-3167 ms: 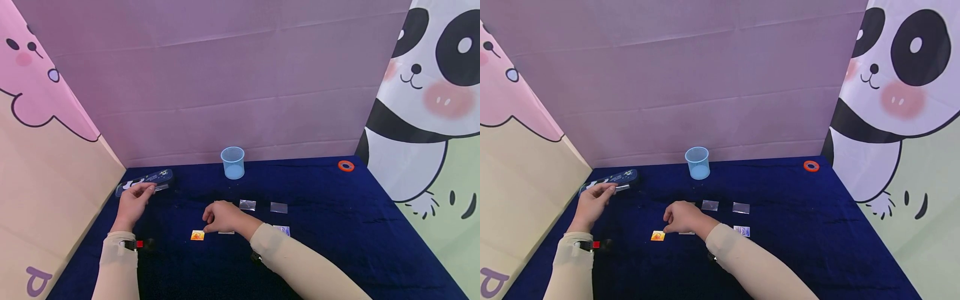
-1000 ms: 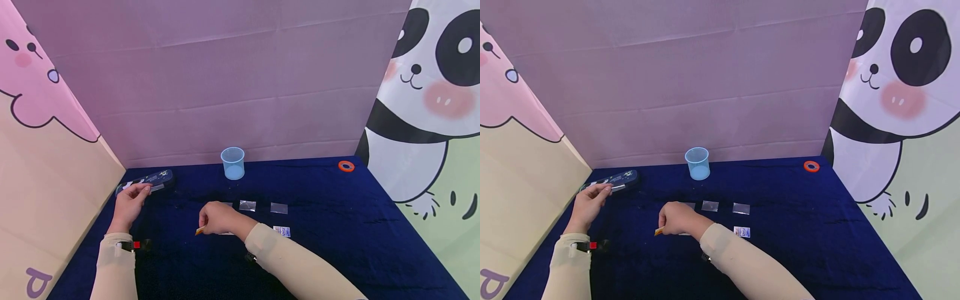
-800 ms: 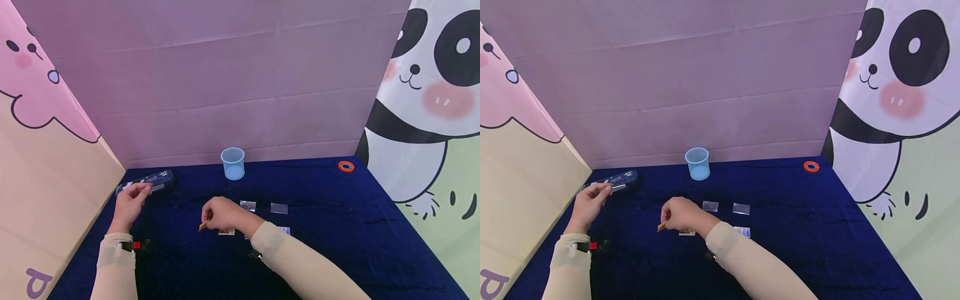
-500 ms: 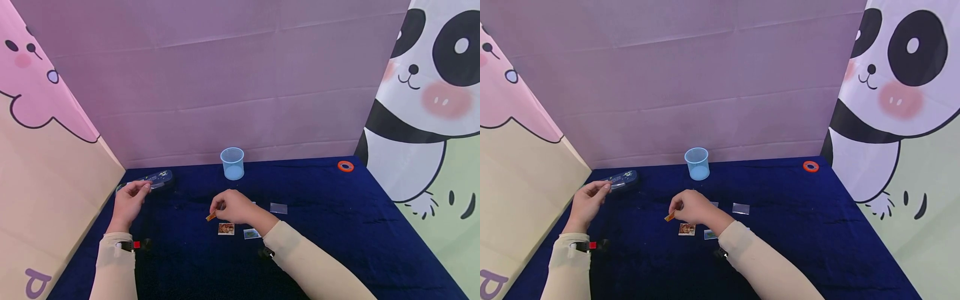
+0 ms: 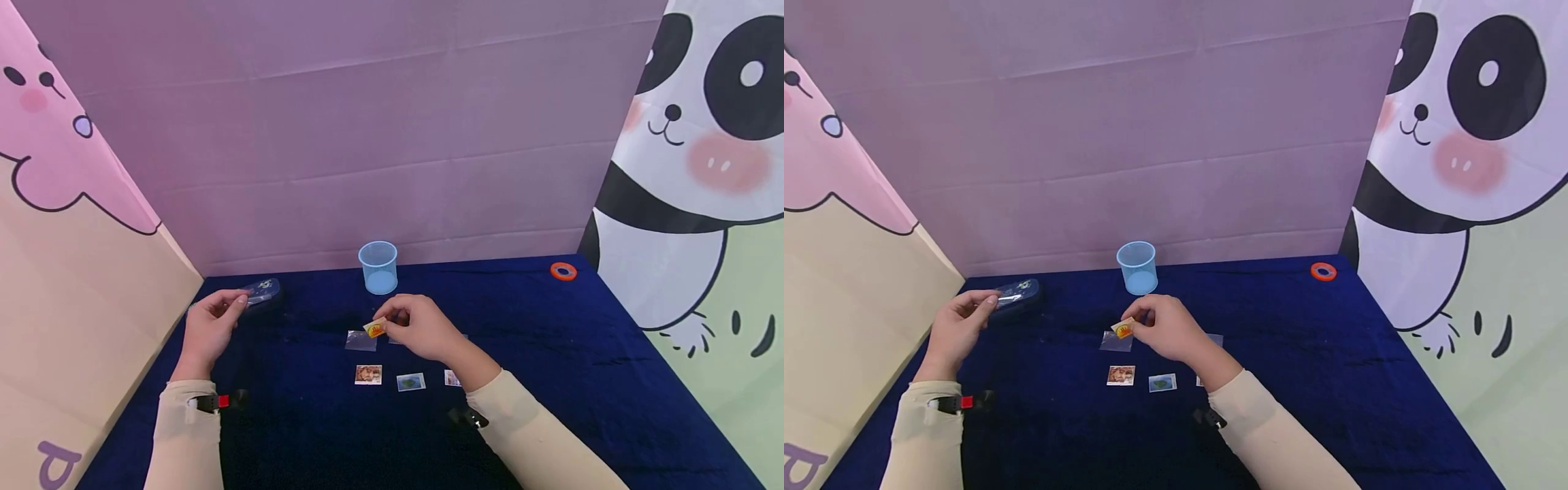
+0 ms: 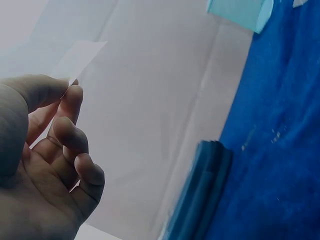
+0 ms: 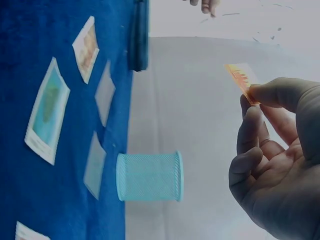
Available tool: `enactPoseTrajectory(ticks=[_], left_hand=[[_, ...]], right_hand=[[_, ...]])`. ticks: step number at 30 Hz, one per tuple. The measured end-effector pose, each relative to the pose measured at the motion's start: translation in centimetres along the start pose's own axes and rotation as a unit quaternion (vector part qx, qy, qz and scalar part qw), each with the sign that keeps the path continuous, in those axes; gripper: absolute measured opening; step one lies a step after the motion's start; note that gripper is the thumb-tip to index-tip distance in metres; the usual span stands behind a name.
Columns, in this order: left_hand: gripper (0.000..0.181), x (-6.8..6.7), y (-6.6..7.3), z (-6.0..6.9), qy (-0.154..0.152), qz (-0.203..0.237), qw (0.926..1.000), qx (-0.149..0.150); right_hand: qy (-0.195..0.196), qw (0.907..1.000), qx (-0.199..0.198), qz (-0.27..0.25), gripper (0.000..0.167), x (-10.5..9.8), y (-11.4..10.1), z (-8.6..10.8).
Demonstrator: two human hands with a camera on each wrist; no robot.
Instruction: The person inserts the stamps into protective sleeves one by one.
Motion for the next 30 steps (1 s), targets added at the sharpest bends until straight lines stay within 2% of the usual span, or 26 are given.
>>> enactPoseTrajectory(ticks=[8, 15, 21, 25, 30], left_hand=[[0.034, -0.4, 2.5, 0.4, 0.018, -0.011, 0.9989, 0.041], [0.031, 0.2, 4.5, 0.0, 0.03, -0.013, 0.9976, 0.061], [0.024, 2.0, 7.8, -0.2, 0.041, 0.014, 0.9957, 0.081], [0.019, 3.6, 10.3, 0.0, 0.032, 0.034, 0.9945, 0.094], [0.015, 5.8, 13.4, 0.3, 0.013, 0.071, 0.9894, 0.126]], right_hand=[[0.055, 0.9984, -0.009, -0.001, 0.005, -2.9, -0.7, 0.6], [0.09, 0.9955, -0.029, 0.006, 0.007, -4.9, -1.3, 1.0], [0.112, 0.9935, -0.021, -0.006, 0.01, -5.9, -1.5, 1.2], [0.132, 0.9909, -0.019, -0.015, 0.011, -6.6, -1.7, 1.4], [0.155, 0.9876, -0.023, -0.018, 0.011, -7.5, -2.1, 1.8]])
Point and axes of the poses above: each hand's wrist, its own z-axis away from the middle knuckle, its own x-axis out of the palm, y = z × x, the point moved 3 cm from there along -z, towards the middle knuckle, and after that the axes turned 12 degrees about -z, right-handed, at the moved point
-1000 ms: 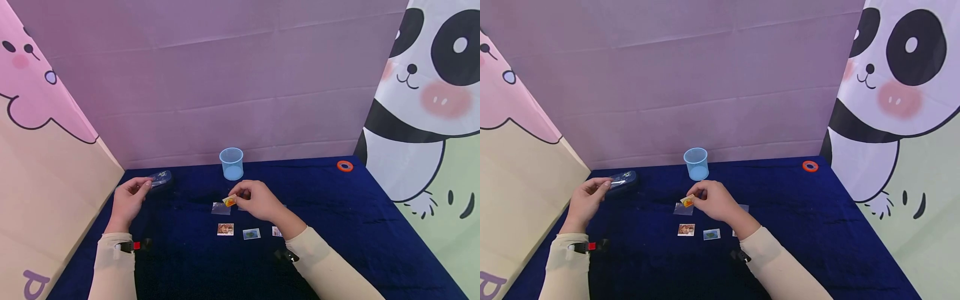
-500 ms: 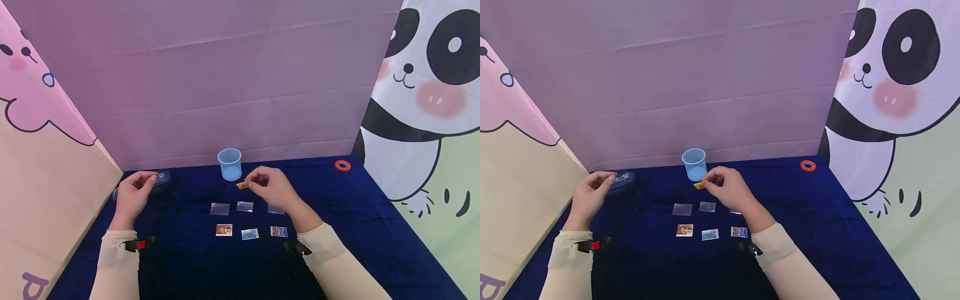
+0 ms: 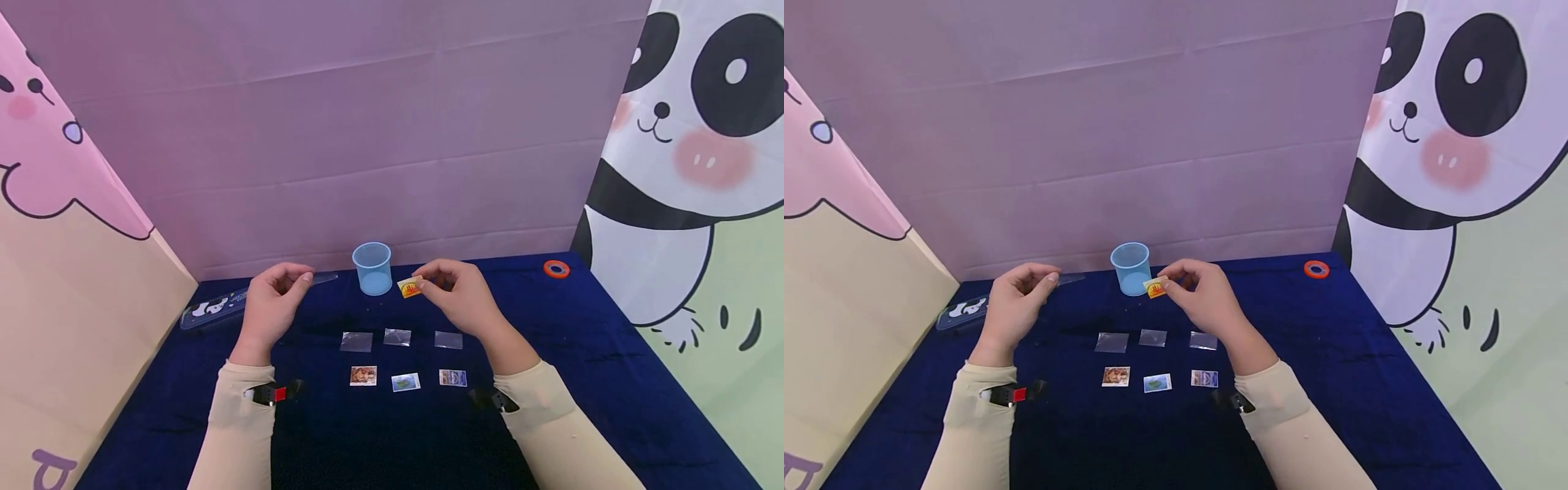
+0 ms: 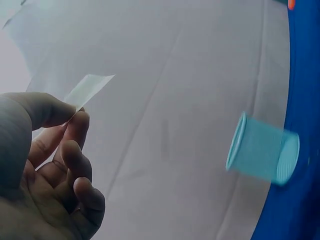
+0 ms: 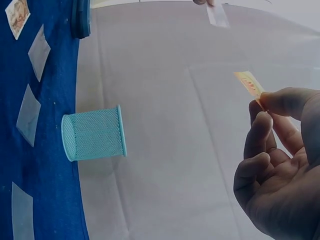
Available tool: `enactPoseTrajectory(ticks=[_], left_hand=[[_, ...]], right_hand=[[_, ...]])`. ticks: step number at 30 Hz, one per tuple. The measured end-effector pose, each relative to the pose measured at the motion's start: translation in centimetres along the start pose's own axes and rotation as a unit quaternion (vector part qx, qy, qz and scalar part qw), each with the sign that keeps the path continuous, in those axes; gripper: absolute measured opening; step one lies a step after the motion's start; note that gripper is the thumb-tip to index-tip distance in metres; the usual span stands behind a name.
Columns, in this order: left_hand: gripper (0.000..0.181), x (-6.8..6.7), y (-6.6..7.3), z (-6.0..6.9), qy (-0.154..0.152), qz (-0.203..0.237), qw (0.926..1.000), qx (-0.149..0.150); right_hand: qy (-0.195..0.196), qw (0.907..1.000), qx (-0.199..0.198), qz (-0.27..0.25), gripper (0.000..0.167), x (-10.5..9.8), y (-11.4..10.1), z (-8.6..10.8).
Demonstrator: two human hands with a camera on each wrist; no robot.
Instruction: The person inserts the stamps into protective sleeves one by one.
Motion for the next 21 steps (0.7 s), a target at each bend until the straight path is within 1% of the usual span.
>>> enactPoseTrajectory(ticks=[4, 9, 12, 16, 21], left_hand=[[0.014, 1.6, 1.7, 0.0, -0.014, 0.029, 0.9994, 0.014], [0.014, 3.0, 3.0, 0.4, -0.036, 0.051, 0.9978, 0.02], [0.012, 3.8, 3.4, 0.7, -0.046, 0.059, 0.9969, 0.025], [0.012, 4.8, 3.6, 1.0, -0.054, 0.067, 0.9956, 0.037], [0.011, 5.7, 3.8, 1.3, -0.061, 0.068, 0.995, 0.04]], right_hand=[[0.01, 0.9999, 0.006, -0.003, 0.012, -0.5, -0.2, 0.0], [0.014, 0.9994, 0.007, -0.031, 0.011, -0.8, -0.8, 0.2], [0.013, 0.9989, 0.0, -0.046, 0.01, -0.9, -1.1, 0.3], [0.011, 0.9987, -0.011, -0.048, 0.009, -0.6, -1.2, 0.4], [0.011, 0.9988, -0.014, -0.045, 0.008, -0.4, -1.2, 0.4]])
Point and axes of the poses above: each hand's wrist, its own z-axis away from the middle knuckle, its own x-axis out of the palm, y = z × x, the point moved 3 cm from there along -z, towards the middle knuckle, and after that the axes turned 12 degrees about -z, right-handed, at the moved point
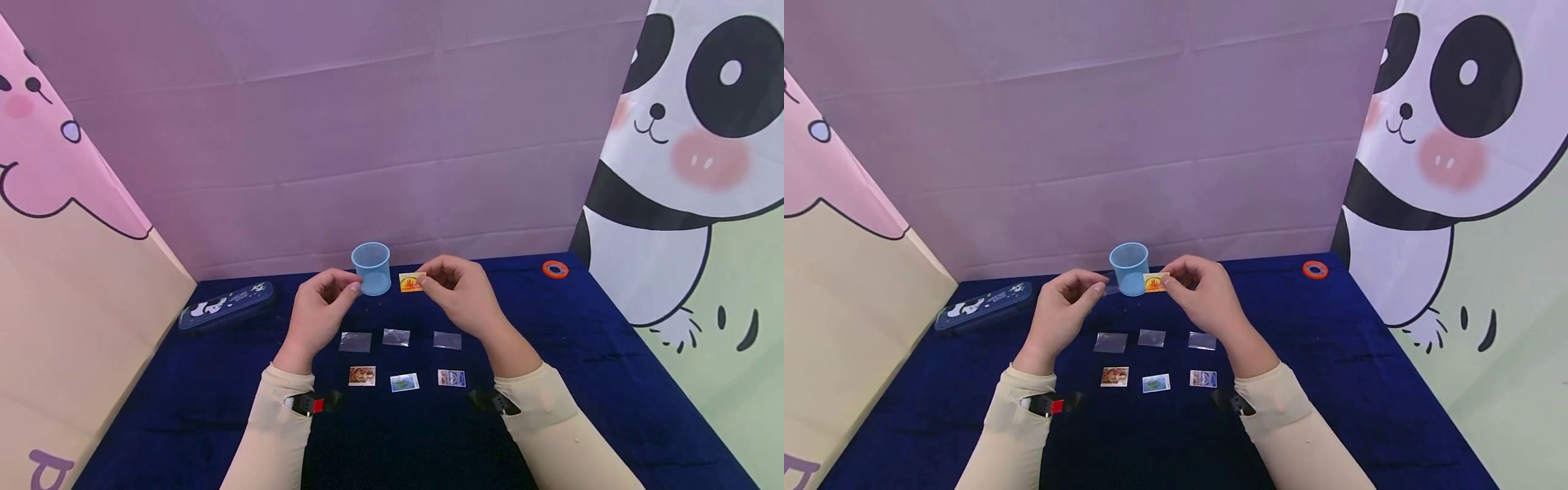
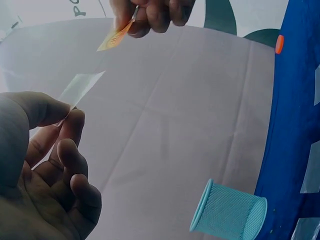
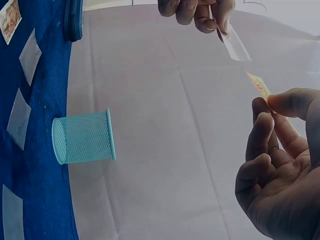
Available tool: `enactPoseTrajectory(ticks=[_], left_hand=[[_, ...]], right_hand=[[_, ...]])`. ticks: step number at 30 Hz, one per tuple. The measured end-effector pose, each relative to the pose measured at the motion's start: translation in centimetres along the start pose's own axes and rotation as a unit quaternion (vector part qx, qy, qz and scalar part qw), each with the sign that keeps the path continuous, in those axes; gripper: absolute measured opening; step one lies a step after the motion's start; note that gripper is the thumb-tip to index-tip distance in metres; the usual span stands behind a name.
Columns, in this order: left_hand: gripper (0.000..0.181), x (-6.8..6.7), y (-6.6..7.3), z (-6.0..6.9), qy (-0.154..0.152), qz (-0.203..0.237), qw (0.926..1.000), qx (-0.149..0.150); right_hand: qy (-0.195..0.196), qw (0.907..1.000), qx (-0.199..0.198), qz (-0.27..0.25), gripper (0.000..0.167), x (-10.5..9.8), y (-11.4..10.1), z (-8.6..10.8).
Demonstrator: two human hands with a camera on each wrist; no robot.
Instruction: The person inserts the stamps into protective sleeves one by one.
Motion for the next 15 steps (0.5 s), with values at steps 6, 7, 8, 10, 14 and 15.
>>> enactPoseTrajectory(ticks=[6, 7, 8, 10, 14, 15], left_hand=[[0.01, 0.3, 0.1, 0.23, 0.0, -0.008, 1.0, -0.005], [0.01, 0.31, 0.13, 0.24, 0.0, -0.011, 0.9999, -0.005], [0.01, 0.3, 0.16, 0.26, 0.0, -0.013, 0.9999, -0.006], [0.011, 0.27, 0.25, 0.26, 0.0, -0.013, 0.9999, -0.006], [0.011, 0.23, 0.33, 0.29, -0.004, -0.008, 1.0, -0.005], [0.011, 0.22, 0.33, 0.31, -0.005, -0.006, 1.0, -0.004]], right_hand=[[0.002, 1.0, -0.005, 0.007, 0.008, 0.08, -0.22, 0.14], [0.002, 1.0, -0.006, 0.007, 0.008, 0.11, -0.25, 0.14], [0.001, 1.0, -0.007, 0.006, 0.008, 0.14, -0.32, 0.15], [0.0, 1.0, -0.008, 0.004, 0.008, 0.2, -0.35, 0.15], [0.001, 1.0, -0.006, -0.001, 0.007, 0.3, -0.43, 0.2], [0.001, 1.0, -0.006, 0.0, 0.008, 0.33, -0.42, 0.2]])
Point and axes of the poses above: each hand's wrist, its own z-axis away from the middle knuckle, its own x-axis out of the palm, y = z × x, the point moved 3 cm from there along -z, towards the middle knuckle, and after that the axes turned 12 degrees about -z, right-handed, at the moved point
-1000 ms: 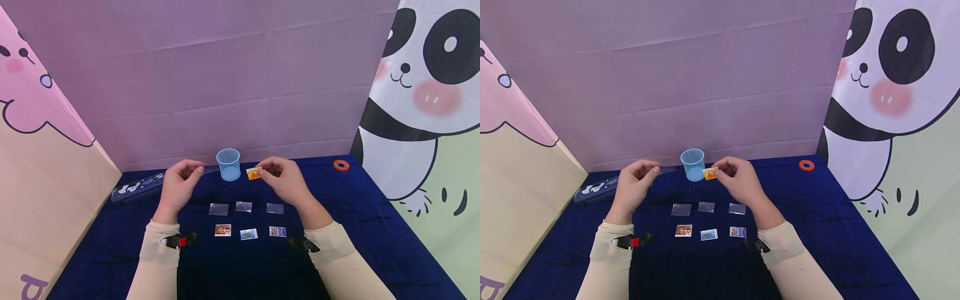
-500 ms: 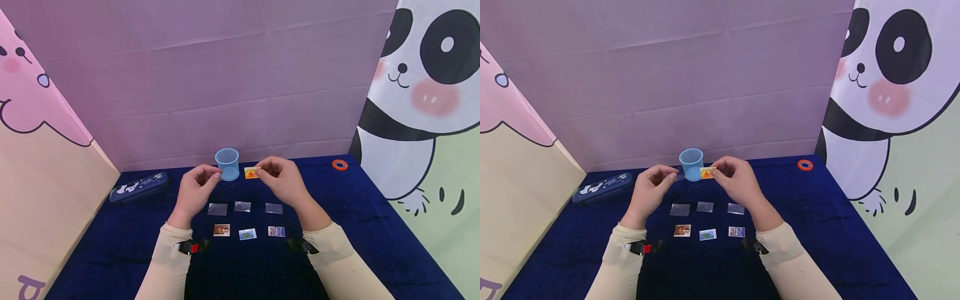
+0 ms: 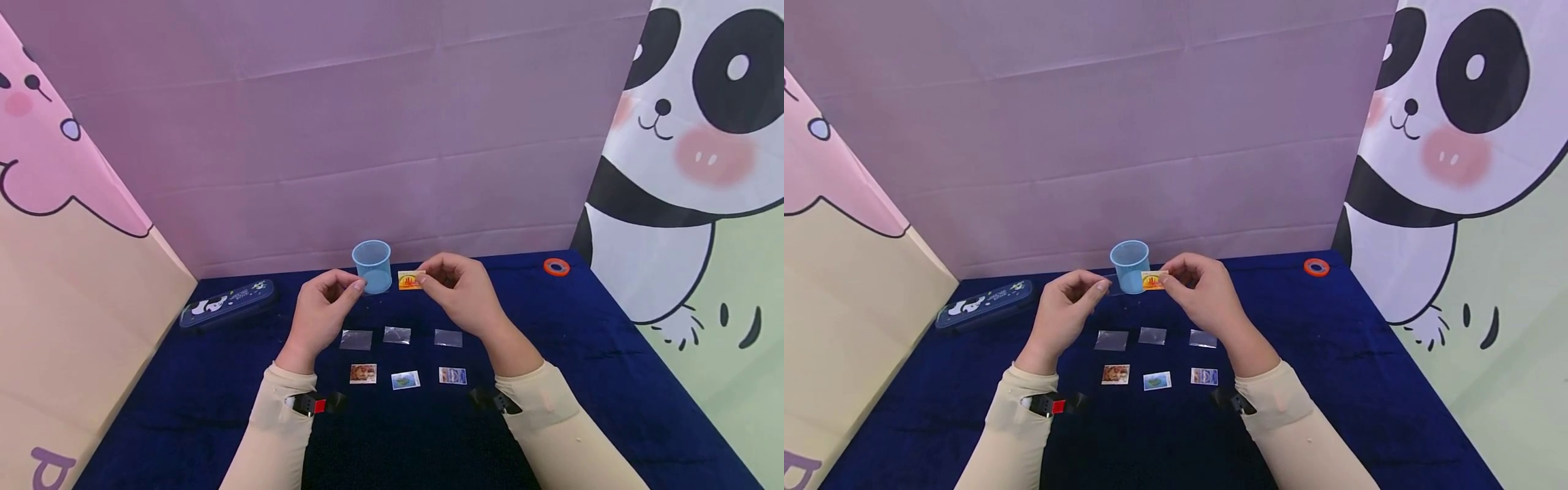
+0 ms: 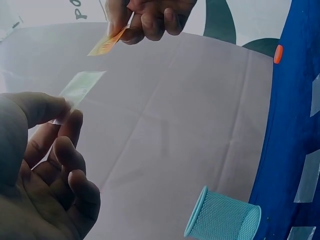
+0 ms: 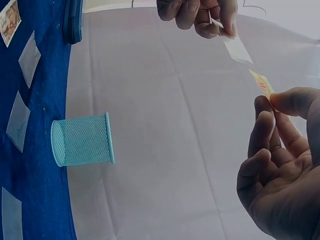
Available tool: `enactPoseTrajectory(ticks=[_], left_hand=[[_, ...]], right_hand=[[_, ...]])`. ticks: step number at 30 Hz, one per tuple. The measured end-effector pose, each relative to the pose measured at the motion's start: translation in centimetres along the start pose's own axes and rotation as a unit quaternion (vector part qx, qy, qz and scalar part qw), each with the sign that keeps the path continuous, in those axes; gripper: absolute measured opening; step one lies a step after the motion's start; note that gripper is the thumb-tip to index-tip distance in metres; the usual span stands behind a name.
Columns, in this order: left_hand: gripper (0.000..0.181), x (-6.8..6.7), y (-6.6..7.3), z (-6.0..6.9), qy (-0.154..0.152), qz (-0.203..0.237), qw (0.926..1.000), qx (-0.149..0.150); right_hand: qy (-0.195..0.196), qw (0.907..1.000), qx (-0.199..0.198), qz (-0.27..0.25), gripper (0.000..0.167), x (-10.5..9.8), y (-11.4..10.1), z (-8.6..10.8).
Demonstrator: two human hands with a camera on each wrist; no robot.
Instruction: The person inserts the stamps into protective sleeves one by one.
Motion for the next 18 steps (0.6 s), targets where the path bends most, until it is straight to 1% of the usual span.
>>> enactPoseTrajectory(ticks=[8, 13, 18], left_hand=[[0.011, 0.08, -0.32, 0.06, -0.016, 0.0, 0.9999, -0.002], [0.014, 0.01, -0.32, 0.04, -0.011, 0.006, 0.9999, 0.002], [0.017, 0.1, -0.32, 0.06, -0.018, 0.005, 0.9998, 0.003]], right_hand=[[0.0, 1.0, -0.004, 0.0, 0.007, 0.37, -0.05, 0.1], [-0.007, 0.9999, -0.007, -0.009, 0.007, 0.76, -0.07, 0.17], [-0.005, 0.9999, -0.006, -0.01, 0.007, 1.01, 0.01, 0.25]])
Point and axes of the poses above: each hand's wrist, its own z-axis away from the middle knuckle, its own x-axis out of the palm, y = z × x, the point moved 3 cm from there along -z, towards the middle knuckle, and after that the axes turned 12 degrees about -z, right-handed, at the moved point
